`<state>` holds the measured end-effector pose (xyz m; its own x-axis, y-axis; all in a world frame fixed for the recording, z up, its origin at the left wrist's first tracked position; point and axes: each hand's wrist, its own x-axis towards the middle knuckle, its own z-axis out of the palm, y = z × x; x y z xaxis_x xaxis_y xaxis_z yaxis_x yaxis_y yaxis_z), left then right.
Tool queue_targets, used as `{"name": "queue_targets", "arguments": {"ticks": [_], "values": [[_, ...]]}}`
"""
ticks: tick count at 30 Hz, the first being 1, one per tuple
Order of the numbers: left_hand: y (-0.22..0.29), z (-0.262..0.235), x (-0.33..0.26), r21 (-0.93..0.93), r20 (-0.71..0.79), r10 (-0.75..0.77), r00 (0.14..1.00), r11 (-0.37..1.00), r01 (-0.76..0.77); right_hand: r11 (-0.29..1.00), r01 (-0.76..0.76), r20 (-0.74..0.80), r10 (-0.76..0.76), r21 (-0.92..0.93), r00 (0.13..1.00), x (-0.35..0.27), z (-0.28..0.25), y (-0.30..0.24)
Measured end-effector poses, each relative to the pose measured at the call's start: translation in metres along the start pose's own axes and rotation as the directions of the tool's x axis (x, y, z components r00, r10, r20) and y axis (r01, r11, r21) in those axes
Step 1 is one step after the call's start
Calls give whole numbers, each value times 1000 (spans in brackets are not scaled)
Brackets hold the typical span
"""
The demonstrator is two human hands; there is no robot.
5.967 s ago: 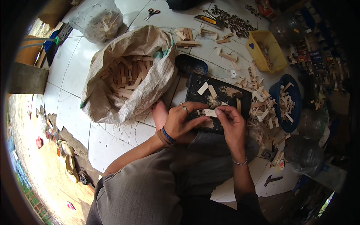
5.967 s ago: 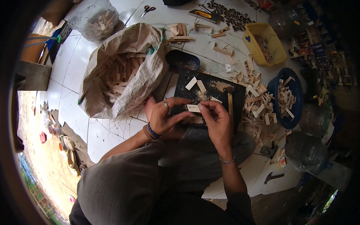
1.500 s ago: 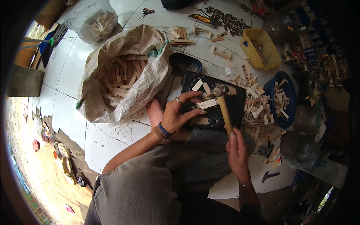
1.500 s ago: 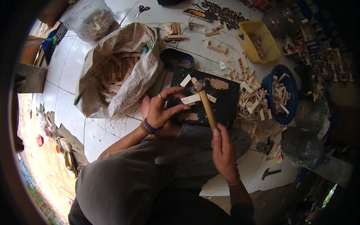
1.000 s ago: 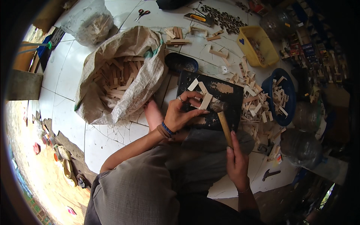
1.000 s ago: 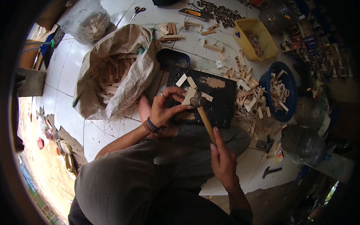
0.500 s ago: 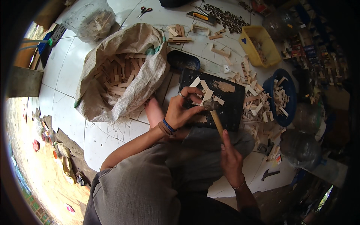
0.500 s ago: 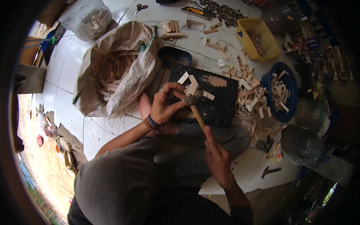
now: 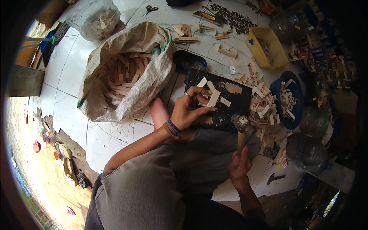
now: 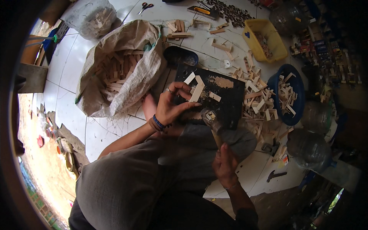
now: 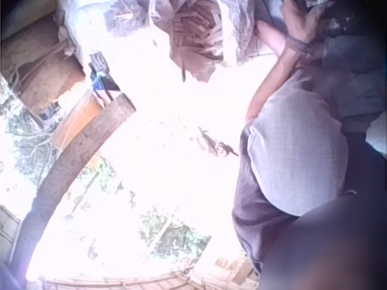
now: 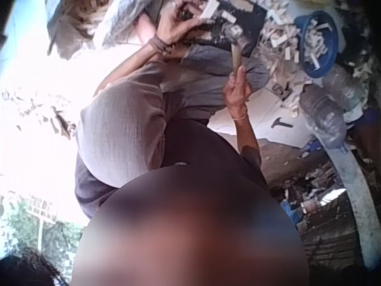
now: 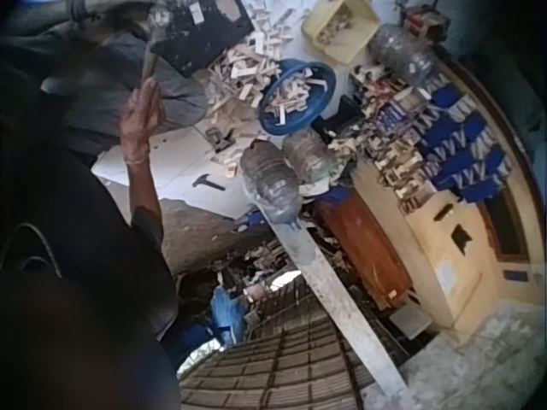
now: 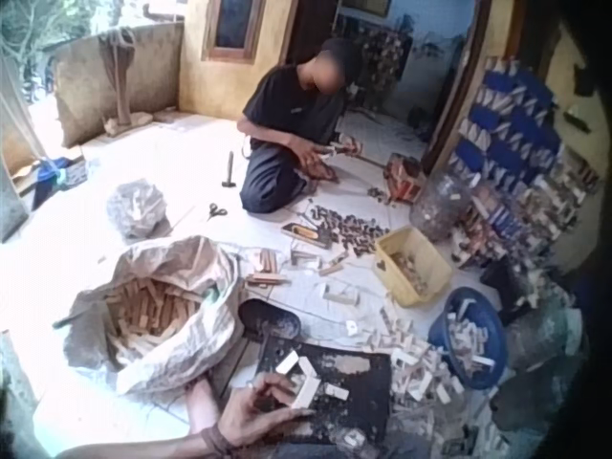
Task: The person sits on the floor and assembles small wooden pieces into rectangular frames. They use a hammer to tap the pieces together and occasionally pick up additional pieces from a nearby sack. The person works methodically, creating multiple small wooden frames.
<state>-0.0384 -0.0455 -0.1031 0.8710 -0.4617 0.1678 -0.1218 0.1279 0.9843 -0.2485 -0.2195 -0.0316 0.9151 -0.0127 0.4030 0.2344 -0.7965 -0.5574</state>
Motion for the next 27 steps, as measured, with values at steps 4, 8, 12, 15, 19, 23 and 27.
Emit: {"name": "queue_targets", "arguments": {"ticks": [4, 8, 12, 15, 19, 23, 27], "values": [[-1, -1, 0, -16, 13, -13, 1000, 1000, 13, 968, -231, 195, 246, -99, 949, 1, -1, 0], [-2, 1, 0, -16, 0, -29, 1000, 999, 29, 994, -109, -33, 108, -13, 994, 2, -7, -8], [-5, 2, 2, -2, -28, 29, 999, 1000, -29, 954, -244, 260, 284, -175, 923, 15, 3, -10], [-8, 2, 2, -30, -45, 21, 999, 999, -22, 960, -244, 147, 263, -138, 953, 21, 1, -14], [-11, 4, 0, -54, -50, -4, 999, 999, 1, 991, -99, -184, 115, 95, 976, 18, -10, -22], [-11, 3, 2, -76, -46, -20, 999, 997, 17, 946, -262, 277, 308, -191, 910, 21, 0, -17], [-11, 4, 0, -60, -43, -1, 999, 998, -1, 984, -133, 6, 135, -118, 991, 12, -10, -18]]}}
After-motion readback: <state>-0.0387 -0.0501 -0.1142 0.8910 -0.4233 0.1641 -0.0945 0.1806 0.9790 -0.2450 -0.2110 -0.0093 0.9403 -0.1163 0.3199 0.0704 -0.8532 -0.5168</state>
